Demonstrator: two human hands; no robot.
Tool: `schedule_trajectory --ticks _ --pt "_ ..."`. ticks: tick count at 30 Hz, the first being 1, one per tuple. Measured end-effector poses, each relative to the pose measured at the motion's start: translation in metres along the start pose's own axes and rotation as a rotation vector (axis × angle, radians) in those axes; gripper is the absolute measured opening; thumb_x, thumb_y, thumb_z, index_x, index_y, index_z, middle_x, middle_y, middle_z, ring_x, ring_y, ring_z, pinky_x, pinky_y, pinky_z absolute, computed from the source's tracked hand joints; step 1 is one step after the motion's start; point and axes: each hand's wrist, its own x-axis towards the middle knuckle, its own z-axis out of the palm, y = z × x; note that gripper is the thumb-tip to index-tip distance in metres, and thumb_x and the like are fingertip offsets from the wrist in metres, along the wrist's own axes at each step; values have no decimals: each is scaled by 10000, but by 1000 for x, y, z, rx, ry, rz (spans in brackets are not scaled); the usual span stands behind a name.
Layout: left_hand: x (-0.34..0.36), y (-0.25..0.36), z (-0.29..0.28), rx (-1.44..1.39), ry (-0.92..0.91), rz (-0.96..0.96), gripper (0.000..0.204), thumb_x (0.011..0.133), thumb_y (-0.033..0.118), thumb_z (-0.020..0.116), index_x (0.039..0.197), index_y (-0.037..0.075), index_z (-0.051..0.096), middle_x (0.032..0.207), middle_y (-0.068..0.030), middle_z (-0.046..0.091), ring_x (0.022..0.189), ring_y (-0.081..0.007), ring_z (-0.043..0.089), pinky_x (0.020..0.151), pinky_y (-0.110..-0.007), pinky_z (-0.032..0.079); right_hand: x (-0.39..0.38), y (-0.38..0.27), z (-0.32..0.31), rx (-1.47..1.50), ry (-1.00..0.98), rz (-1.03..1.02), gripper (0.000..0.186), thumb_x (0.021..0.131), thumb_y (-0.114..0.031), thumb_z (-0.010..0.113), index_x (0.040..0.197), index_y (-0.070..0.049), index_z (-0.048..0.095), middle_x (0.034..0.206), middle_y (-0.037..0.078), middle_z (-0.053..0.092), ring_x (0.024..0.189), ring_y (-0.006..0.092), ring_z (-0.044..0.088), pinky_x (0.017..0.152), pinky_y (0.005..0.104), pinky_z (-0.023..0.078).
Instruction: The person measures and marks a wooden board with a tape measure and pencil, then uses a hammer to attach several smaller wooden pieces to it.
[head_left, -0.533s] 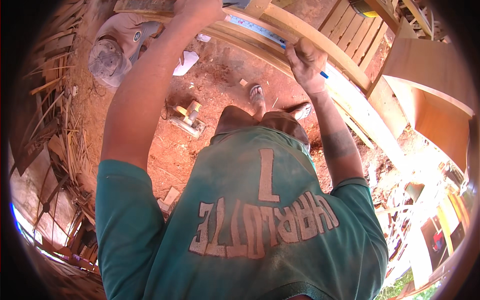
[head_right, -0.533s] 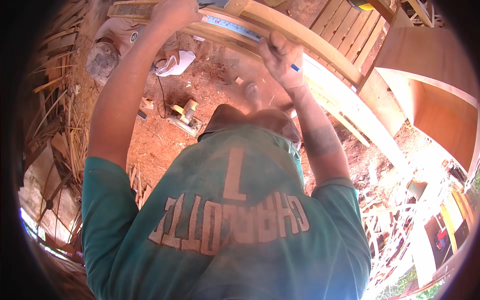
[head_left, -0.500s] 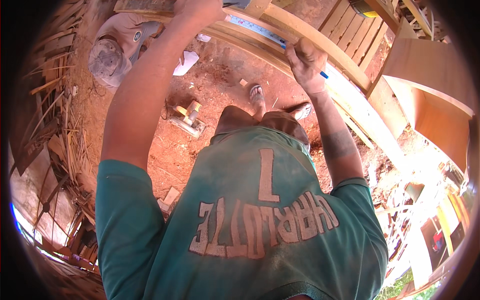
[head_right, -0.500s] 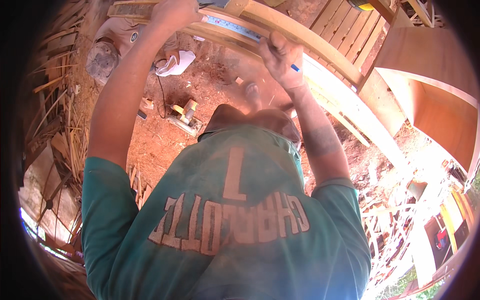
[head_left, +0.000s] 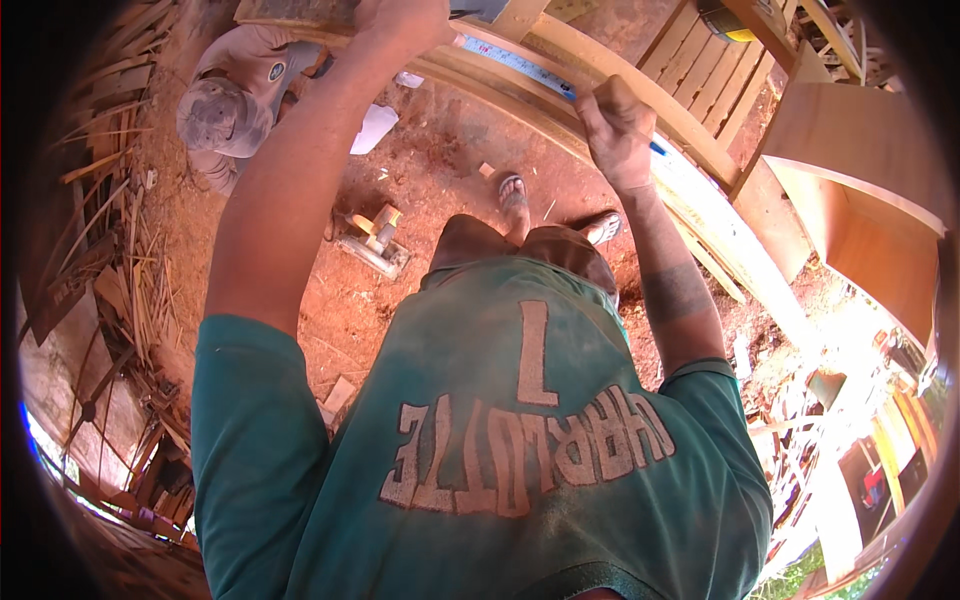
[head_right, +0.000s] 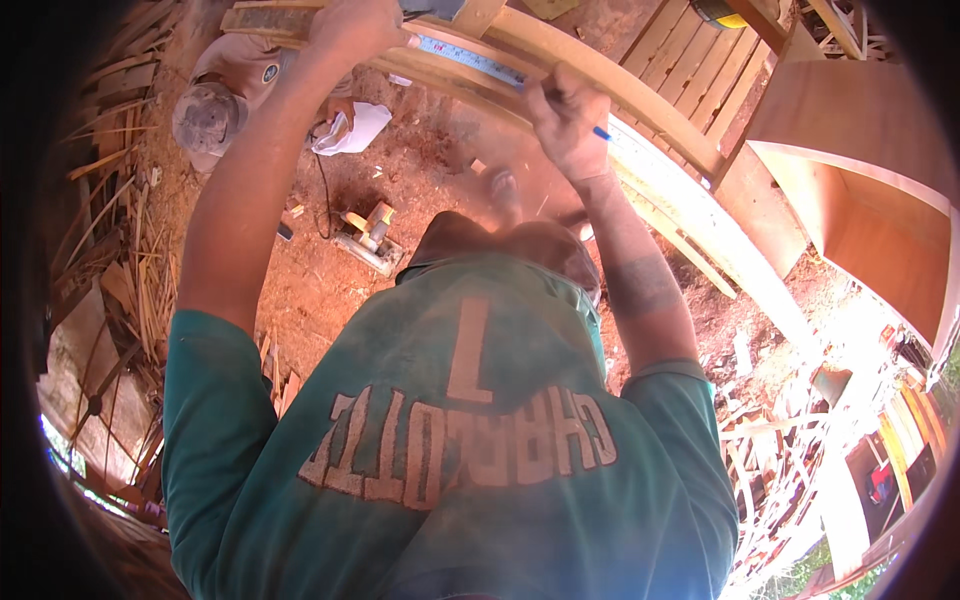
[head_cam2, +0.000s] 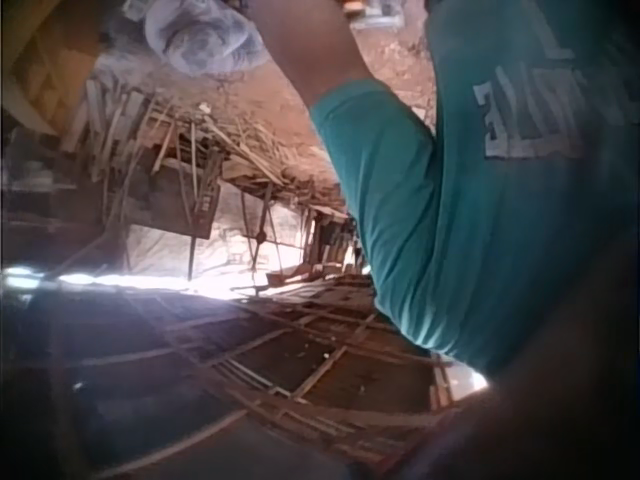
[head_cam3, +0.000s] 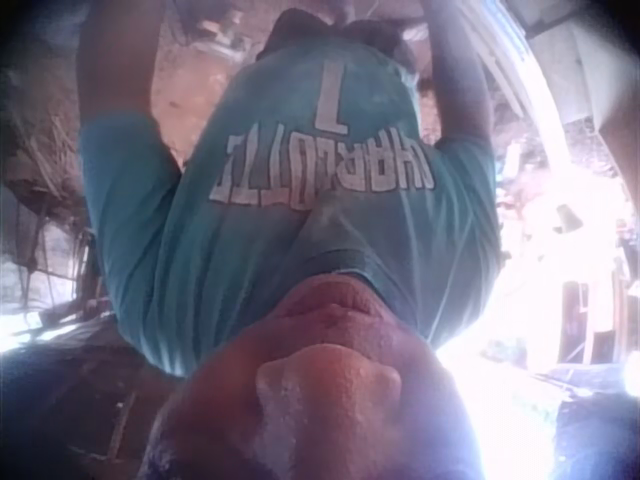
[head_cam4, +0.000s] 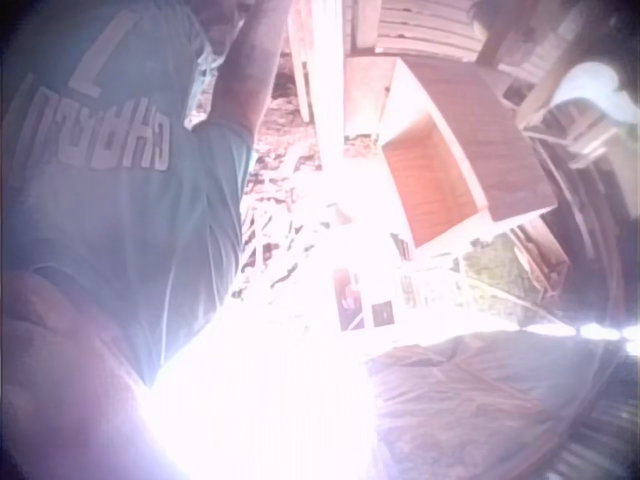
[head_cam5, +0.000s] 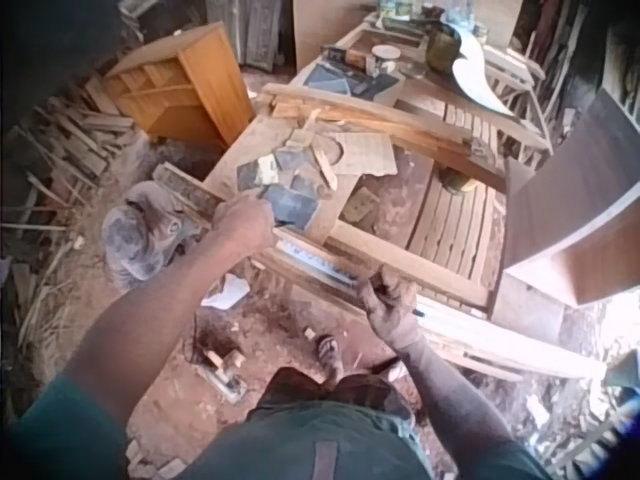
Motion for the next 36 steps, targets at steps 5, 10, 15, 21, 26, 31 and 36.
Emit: schedule_trajectory --ticks 5,10,15,21,26,31,36 --pt "5 4 5 3 39 59 316 808 243 729 1029 23 781 1131 -205 731 1127 -320 685 970 -440 533 -6 -16 -45 193 144 196 271 1040 -244 590 883 -32 652 753 78 677 733 127 617 705 295 500" --pt "6 -14 18 7 6 134 429 818 450 779 1051 90 779 1046 -163 749 1027 -349 707 882 -487 556 -30 4 -163 -349 49 152 216 1055 -219 531 1029 -72 687 721 116 623 608 184 594 594 353 469" --pt "11 -15 23 5 44 95 408 800 465 786 1001 111 790 996 -171 751 1006 -342 713 897 -490 558 -88 32 -249 -613 -264 288 186 941 -197 699 1003 -23 677 775 164 636 631 245 587 597 379 453" --pt "2 -20 15 -59 7 90 402 785 455 797 996 113 790 1001 -157 755 1005 -351 713 900 -482 555 -97 22 -245 -482 -202 429 188 916 -161 702 1007 -4 653 790 156 604 668 254 537 643 396 442" --pt "6 -26 25 -63 71 133 386 783 454 792 992 130 793 1001 -145 756 1011 -348 708 884 -498 553 -98 33 -232 -437 -233 495 164 894 -162 702 970 -17 697 762 129 615 704 210 556 675 360 455" --pt "32 -89 -3 -166 27 328 413 793 480 769 1011 131 802 990 -143 756 998 -328 712 882 -455 556 -80 47 -230 -290 -178 474 283 897 -254 703 937 22 742 757 82 690 736 124 608 691 319 468" --pt "64 -189 -45 -273 121 494 496 762 561 781 1012 134 809 902 -160 759 871 -337 731 841 -435 563 -7 -32 -157 -423 -136 453 334 880 -320 697 922 12 712 720 77 621 711 137 549 671 343 440"
